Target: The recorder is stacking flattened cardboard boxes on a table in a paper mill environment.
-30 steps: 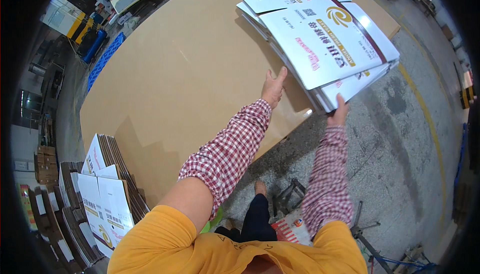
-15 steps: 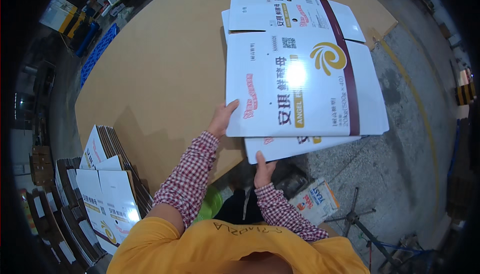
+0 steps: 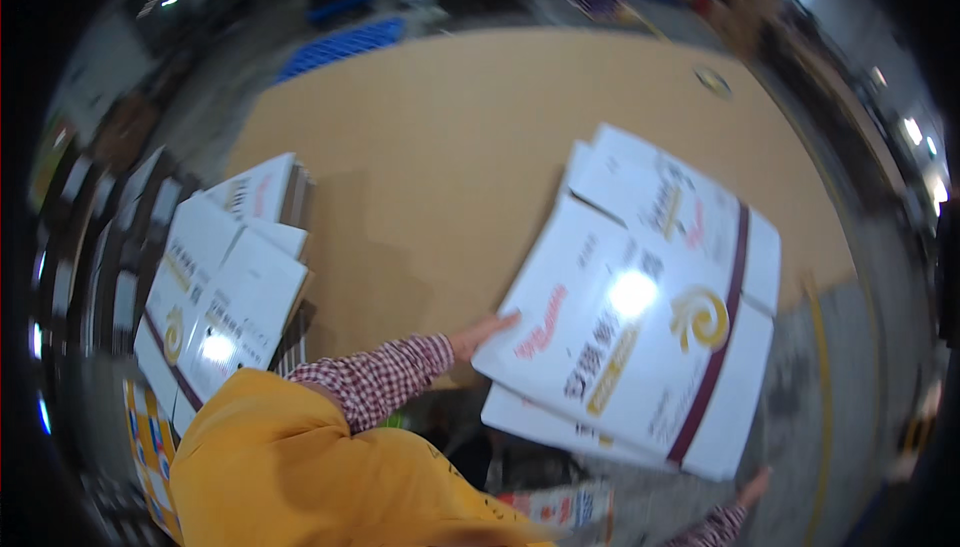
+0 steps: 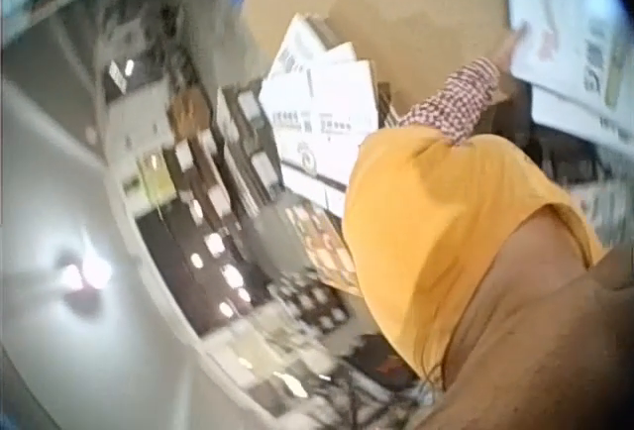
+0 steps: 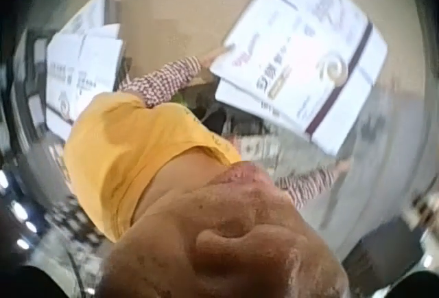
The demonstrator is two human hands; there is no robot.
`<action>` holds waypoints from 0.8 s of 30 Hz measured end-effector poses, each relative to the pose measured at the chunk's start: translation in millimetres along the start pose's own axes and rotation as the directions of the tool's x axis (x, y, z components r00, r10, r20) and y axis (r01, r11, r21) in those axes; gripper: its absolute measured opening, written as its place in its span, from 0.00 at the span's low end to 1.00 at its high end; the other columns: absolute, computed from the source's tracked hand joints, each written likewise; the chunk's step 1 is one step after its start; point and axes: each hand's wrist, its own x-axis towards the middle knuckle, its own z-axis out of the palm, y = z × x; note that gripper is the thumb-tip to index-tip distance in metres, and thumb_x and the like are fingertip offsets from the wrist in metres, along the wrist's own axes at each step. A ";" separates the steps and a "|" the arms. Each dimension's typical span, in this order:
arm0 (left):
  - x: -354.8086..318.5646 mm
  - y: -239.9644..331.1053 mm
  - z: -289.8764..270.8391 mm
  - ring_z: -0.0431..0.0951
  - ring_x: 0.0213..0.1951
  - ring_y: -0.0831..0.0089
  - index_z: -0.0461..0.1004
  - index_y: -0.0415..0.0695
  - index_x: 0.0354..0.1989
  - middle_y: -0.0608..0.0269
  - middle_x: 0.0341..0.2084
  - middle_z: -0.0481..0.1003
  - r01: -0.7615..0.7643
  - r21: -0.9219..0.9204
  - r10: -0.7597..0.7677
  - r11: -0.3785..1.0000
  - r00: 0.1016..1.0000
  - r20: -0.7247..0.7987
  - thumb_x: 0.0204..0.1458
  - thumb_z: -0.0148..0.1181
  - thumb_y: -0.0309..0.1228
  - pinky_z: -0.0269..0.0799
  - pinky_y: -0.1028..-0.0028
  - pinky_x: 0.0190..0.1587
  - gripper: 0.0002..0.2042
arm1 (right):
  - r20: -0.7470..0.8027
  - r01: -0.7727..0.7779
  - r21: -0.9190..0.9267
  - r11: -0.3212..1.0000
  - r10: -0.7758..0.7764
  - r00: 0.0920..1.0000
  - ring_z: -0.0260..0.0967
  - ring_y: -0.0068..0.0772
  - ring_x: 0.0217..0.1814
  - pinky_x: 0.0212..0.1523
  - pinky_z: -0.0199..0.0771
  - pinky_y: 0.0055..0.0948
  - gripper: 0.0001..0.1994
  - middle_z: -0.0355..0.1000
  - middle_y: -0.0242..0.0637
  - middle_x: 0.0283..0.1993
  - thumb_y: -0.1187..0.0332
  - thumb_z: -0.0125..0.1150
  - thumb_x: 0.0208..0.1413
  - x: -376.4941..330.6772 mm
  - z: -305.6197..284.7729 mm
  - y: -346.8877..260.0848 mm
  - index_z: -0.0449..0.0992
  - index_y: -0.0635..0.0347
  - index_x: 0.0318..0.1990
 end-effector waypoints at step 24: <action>-109.2 -52.6 -15.5 0.67 0.46 0.66 0.57 0.39 0.52 0.55 0.46 0.65 -0.133 -0.223 0.065 0.966 0.955 -0.288 0.53 0.40 0.43 0.63 0.68 0.49 0.23 | 0.725 0.402 -0.466 0.788 0.080 0.684 0.66 0.42 0.43 0.40 0.66 0.34 0.27 0.64 0.50 0.47 0.48 0.42 0.52 20.6 242.8 -117.2 0.63 0.62 0.49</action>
